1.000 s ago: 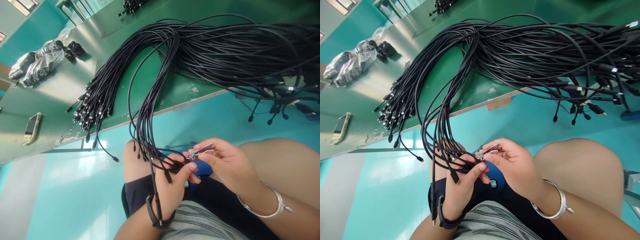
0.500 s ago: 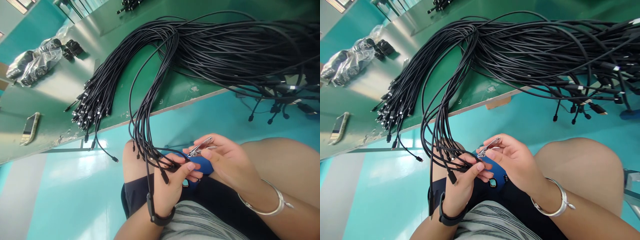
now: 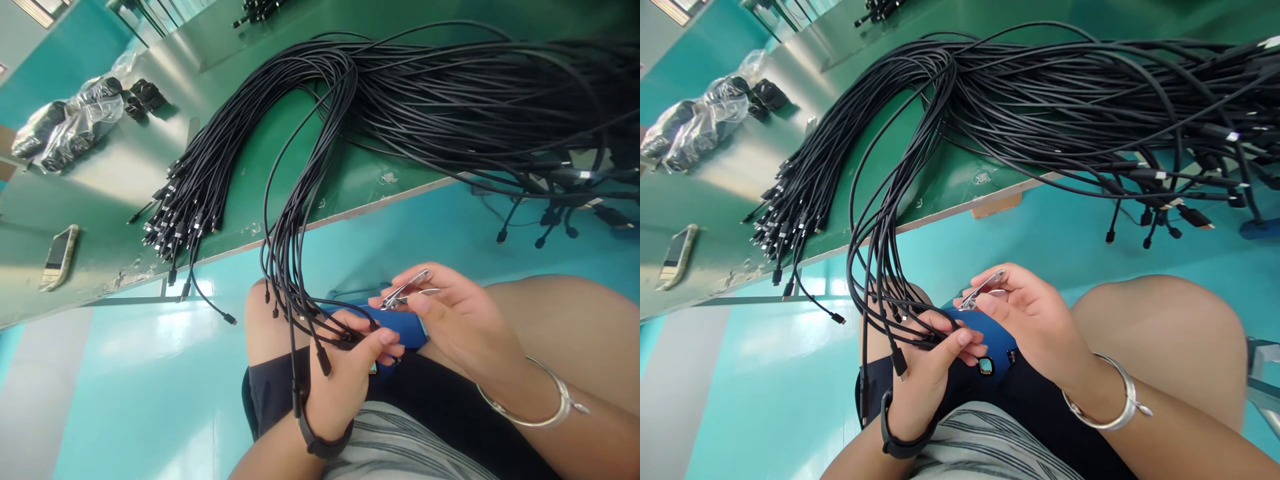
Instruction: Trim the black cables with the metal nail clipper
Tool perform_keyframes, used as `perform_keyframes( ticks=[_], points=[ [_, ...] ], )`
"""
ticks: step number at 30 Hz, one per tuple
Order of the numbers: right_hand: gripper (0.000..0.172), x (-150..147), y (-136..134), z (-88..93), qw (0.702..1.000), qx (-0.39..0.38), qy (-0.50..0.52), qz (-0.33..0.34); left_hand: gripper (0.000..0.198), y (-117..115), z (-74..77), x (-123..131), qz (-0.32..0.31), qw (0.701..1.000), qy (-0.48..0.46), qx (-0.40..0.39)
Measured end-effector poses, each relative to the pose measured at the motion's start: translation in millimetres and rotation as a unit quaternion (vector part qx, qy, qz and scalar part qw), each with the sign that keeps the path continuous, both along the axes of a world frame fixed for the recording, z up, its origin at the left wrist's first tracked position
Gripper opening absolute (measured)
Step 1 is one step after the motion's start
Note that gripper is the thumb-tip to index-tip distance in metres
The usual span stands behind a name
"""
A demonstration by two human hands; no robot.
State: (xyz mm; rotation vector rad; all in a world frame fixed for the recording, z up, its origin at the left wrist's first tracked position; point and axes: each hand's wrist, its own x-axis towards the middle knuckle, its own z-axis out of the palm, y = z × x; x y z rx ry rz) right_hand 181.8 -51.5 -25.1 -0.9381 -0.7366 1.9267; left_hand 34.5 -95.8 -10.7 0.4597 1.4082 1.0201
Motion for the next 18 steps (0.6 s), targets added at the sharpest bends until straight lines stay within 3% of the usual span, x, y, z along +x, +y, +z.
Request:
perform_keyframes(
  ticks=[8, 18],
  points=[
    [0.012, -0.5, 0.7, -5.0, 0.997, -0.009, 0.065, 0.039, 0.014, -6.0, -4.7, -2.3, -0.068, 0.991, -0.034, 0.108],
    [0.007, -2.5, -1.8, -1.4, 0.995, 0.024, 0.085, 0.047, 0.015, -5.6, -3.2, -4.6, -0.08, 0.99, -0.043, 0.109]
  ],
)
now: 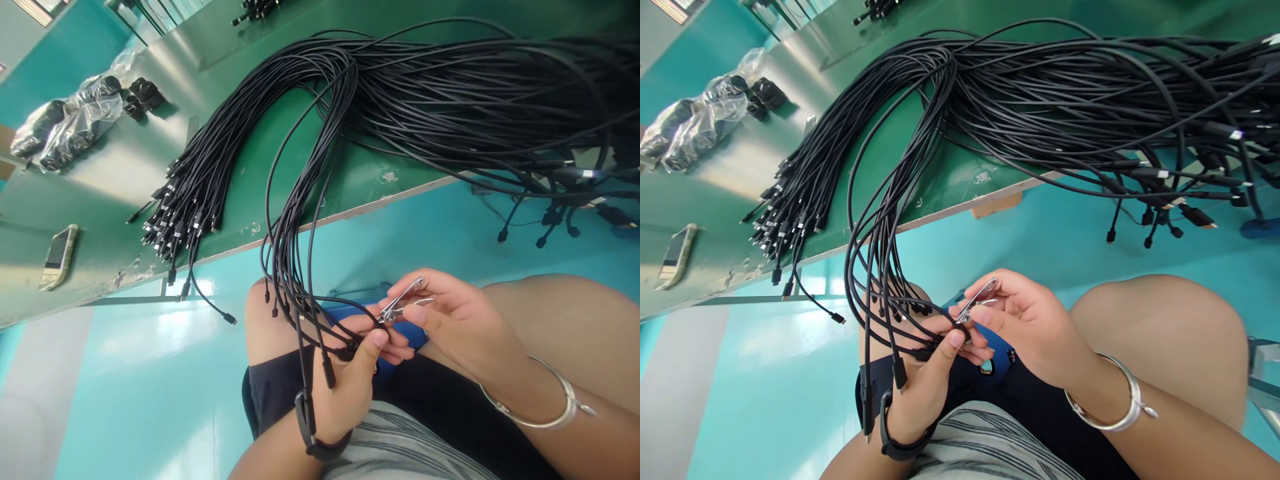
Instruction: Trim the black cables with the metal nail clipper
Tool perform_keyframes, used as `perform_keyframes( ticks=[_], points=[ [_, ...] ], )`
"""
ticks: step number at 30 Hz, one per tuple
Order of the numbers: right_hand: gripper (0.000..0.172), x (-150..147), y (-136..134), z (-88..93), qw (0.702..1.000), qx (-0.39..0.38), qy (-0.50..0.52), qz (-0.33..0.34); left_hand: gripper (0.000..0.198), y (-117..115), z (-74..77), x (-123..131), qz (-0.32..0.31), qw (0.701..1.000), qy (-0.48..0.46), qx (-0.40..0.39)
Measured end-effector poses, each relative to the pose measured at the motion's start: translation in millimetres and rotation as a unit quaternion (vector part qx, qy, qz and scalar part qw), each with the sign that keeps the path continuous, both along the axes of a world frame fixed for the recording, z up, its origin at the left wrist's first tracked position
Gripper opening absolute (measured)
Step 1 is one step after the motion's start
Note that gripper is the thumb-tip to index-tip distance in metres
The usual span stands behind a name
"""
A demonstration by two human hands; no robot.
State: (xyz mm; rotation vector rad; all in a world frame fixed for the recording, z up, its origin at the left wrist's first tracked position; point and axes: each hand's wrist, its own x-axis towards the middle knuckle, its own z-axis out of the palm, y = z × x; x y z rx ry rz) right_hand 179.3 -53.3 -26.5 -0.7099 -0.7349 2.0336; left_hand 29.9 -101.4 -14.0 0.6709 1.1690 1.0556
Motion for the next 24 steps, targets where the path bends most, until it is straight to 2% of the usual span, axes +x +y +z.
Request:
perform_keyframes(
  ticks=[7, 12, 14, 19, 24],
  points=[
    [0.006, 2, -1, -3.7, 0.998, 0.009, -0.053, -0.018, 0.017, 3, 4.1, 2, -0.014, 1.0, 0.007, 0.024],
    [0.011, 3, 4, 0.9, 0.999, 0.011, 0.022, 0.024, 0.017, 0, -2.0, 4, 0.011, 1.0, -0.02, -0.001],
    [0.009, 3, 4, 3.4, 0.999, 0.035, 0.002, 0.012, 0.019, 0, -2.5, 4, 0.019, 0.999, -0.028, -0.012],
    [0.018, 7, -4, 6.1, 0.981, 0.169, -0.094, -0.034, 0.023, -2, -0.1, 4, 0.03, 0.998, -0.044, -0.027],
    [0.034, 15, -3, 3.2, 0.915, 0.35, -0.197, -0.039, 0.023, -3, 3.9, 5, 0.03, 0.997, -0.063, -0.014]
  ],
)
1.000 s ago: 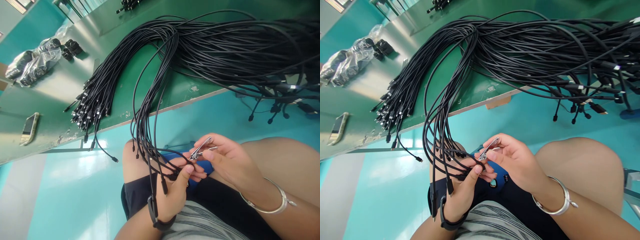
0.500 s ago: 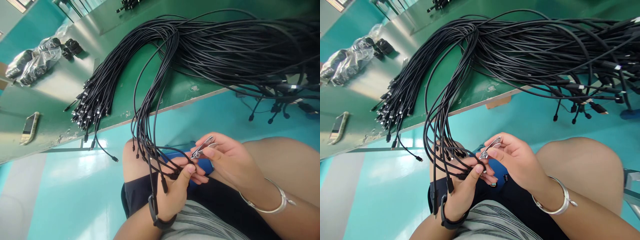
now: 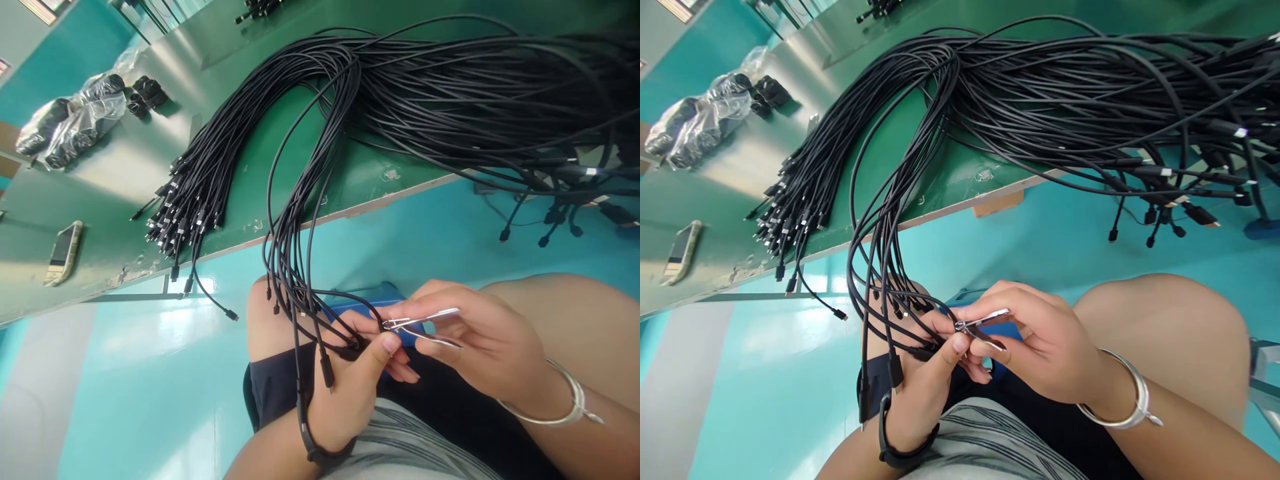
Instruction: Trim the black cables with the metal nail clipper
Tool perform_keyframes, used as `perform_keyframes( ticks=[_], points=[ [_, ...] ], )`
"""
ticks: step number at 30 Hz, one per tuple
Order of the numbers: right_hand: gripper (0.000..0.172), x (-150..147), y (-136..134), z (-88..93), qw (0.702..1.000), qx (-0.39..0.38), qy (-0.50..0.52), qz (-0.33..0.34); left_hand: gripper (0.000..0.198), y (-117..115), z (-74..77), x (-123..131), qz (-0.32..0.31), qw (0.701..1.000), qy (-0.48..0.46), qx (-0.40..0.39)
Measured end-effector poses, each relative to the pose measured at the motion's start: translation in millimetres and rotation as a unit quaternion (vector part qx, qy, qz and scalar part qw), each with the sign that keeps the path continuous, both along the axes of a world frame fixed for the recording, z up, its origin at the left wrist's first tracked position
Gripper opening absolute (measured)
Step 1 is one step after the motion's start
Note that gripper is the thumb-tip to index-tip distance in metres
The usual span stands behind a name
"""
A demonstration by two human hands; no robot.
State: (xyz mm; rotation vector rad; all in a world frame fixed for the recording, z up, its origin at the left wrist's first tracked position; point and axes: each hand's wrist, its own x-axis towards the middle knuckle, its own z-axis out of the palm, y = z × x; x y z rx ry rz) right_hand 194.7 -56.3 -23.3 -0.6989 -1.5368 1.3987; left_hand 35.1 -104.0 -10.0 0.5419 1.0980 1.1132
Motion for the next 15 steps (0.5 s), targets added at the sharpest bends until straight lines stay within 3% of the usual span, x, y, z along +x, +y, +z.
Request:
perform_keyframes(
  ticks=[3, 8, 12, 15],
  points=[
    [0.038, 2.4, 3.7, -1.4, 0.996, 0.068, -0.051, -0.006, 0.024, 1.4, 2.5, 0.3, 0.005, 1.0, 0.005, 0.004],
    [0.032, 3.4, 4.7, -0.6, 0.99, 0.11, -0.091, -0.015, 0.022, 1.7, 3.7, 0.1, 0.003, 1.0, 0.02, -0.009],
    [0.024, 1.9, 3.1, 1.2, 0.99, 0.101, -0.09, -0.028, 0.023, 2.4, 6.9, 1.2, 0.002, 0.999, 0.041, -0.035],
    [0.022, -1.6, 1.9, 1.6, 0.995, 0.045, -0.078, -0.044, 0.027, 3.6, 9.9, 2.6, 0.014, 0.997, 0.055, -0.044]
  ],
)
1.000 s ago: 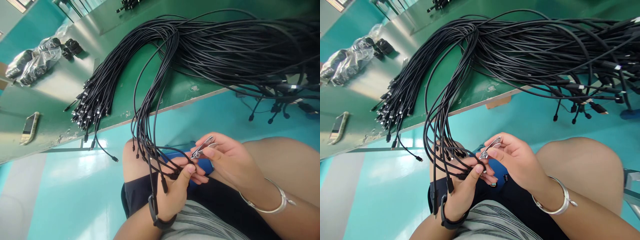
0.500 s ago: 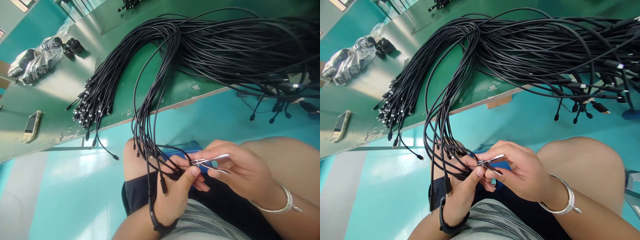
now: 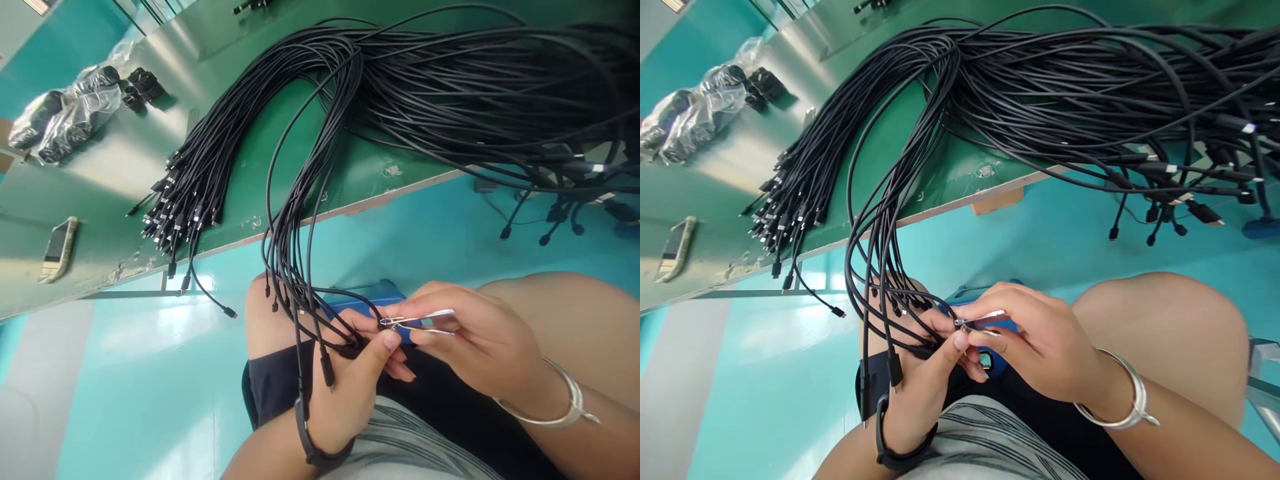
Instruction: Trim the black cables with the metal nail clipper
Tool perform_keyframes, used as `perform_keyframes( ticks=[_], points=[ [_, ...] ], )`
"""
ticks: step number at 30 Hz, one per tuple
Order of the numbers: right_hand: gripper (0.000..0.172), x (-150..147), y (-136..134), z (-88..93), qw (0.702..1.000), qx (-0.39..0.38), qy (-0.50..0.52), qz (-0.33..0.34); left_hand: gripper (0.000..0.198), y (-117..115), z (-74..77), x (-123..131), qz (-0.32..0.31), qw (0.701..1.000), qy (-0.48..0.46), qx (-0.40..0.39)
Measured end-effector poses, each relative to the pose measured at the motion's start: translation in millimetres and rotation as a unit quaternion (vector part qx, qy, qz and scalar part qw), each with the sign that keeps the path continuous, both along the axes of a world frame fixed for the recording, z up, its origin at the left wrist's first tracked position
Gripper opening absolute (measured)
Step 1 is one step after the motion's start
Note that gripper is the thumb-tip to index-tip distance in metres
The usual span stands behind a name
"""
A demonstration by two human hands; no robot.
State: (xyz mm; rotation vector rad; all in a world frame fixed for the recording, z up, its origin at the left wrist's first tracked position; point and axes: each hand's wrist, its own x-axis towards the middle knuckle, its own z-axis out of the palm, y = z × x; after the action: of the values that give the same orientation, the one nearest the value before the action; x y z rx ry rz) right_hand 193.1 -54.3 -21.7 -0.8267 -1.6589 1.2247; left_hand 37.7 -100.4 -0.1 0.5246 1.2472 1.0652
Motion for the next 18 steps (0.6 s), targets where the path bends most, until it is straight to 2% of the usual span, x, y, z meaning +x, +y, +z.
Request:
perform_keyframes(
  ticks=[3, 5, 9, 12, 13, 15, 16, 17, 18],
  points=[
    [0.017, -4, 0, -0.9, 0.993, -0.108, 0.048, -0.026, 0.029, 0, 1.3, 1, 0.009, 1.0, 0.007, -0.01],
    [0.012, -6, 1, -2.1, 0.978, -0.184, 0.1, -0.017, 0.029, -1, 1.0, 1, 0.009, 1.0, 0.005, -0.021],
    [0.009, -8, 5, -3.7, 0.923, -0.317, 0.199, 0.09, 0.029, 0, -2.3, 1, 0.02, 0.999, -0.011, -0.04],
    [0.015, -8, 8, -2.2, 0.899, -0.353, 0.195, 0.17, 0.027, 0, -8.2, 0, -0.019, 0.997, -0.011, -0.068],
    [0.017, -7, 10, -1.4, 0.907, -0.342, 0.17, 0.178, 0.026, 0, -10.9, 0, -0.041, 0.997, -0.014, -0.07],
    [0.018, 2, 15, -0.6, 0.956, -0.253, 0.054, 0.139, 0.026, -2, -17.1, -1, -0.082, 0.994, -0.033, -0.057],
    [0.018, 9, 19, -1.0, 0.981, -0.174, -0.036, 0.076, 0.028, -3, -20.2, -3, -0.094, 0.993, -0.05, -0.043],
    [0.017, 20, 24, -2.2, 0.987, -0.086, -0.137, -0.016, 0.032, -5, -22.9, -4, -0.102, 0.992, -0.069, -0.029],
    [0.017, 32, 30, -4.5, 0.965, 0.005, -0.233, -0.119, 0.035, -6, -25.1, -5, -0.11, 0.99, -0.092, -0.019]
  ],
)
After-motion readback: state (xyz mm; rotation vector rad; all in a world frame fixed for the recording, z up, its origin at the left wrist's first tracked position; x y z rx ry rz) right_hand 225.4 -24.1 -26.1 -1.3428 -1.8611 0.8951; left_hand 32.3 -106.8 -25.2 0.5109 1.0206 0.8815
